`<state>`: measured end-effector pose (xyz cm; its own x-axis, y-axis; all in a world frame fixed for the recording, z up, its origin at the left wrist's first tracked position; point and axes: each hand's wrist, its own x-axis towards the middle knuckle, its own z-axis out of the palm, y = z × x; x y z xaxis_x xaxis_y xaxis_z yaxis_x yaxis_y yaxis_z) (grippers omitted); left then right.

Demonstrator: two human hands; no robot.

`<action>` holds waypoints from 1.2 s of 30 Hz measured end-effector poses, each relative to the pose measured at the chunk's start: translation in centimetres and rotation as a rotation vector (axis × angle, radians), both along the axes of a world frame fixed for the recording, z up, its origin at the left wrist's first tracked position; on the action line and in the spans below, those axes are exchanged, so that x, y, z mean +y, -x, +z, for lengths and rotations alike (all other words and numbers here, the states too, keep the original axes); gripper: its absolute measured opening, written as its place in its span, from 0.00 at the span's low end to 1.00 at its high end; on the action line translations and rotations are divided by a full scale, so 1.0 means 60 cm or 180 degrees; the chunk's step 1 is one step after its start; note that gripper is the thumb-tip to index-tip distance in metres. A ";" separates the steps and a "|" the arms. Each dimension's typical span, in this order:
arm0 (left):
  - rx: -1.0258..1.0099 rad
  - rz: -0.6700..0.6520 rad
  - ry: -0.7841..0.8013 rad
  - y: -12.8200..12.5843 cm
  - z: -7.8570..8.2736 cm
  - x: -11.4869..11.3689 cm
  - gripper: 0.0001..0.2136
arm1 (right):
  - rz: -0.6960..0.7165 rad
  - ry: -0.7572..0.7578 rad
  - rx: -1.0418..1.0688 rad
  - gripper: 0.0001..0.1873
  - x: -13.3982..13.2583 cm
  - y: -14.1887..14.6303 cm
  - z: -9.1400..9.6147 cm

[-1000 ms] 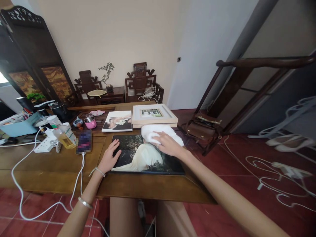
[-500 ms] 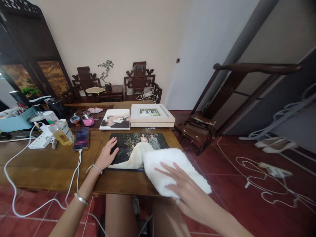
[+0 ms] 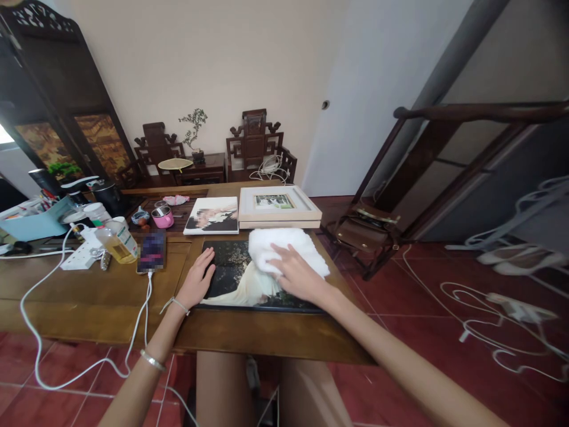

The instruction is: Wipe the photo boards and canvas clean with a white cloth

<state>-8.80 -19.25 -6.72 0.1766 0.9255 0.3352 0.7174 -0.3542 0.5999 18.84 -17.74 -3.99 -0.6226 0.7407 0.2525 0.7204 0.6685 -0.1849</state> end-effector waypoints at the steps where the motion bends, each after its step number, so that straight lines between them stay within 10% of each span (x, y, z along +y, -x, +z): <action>1: -0.0010 -0.0008 -0.0007 0.000 -0.003 0.001 0.20 | 0.0088 0.0018 0.0038 0.20 -0.030 0.000 -0.001; 7: -0.0003 -0.0065 -0.0018 0.004 -0.018 0.005 0.20 | 0.0583 0.0214 0.0024 0.21 -0.173 -0.002 -0.002; 19: 0.0073 -0.0180 0.0056 0.008 -0.013 0.004 0.20 | 0.0024 -0.0047 -0.0089 0.21 0.049 0.080 0.021; 30: 0.0095 -0.0122 0.0047 0.005 -0.017 0.005 0.21 | 0.0791 0.0495 -0.0042 0.20 -0.179 0.051 0.020; 36: 0.0140 -0.0141 0.0055 0.006 -0.016 0.006 0.21 | 0.0572 0.0339 0.0029 0.23 -0.093 0.075 0.017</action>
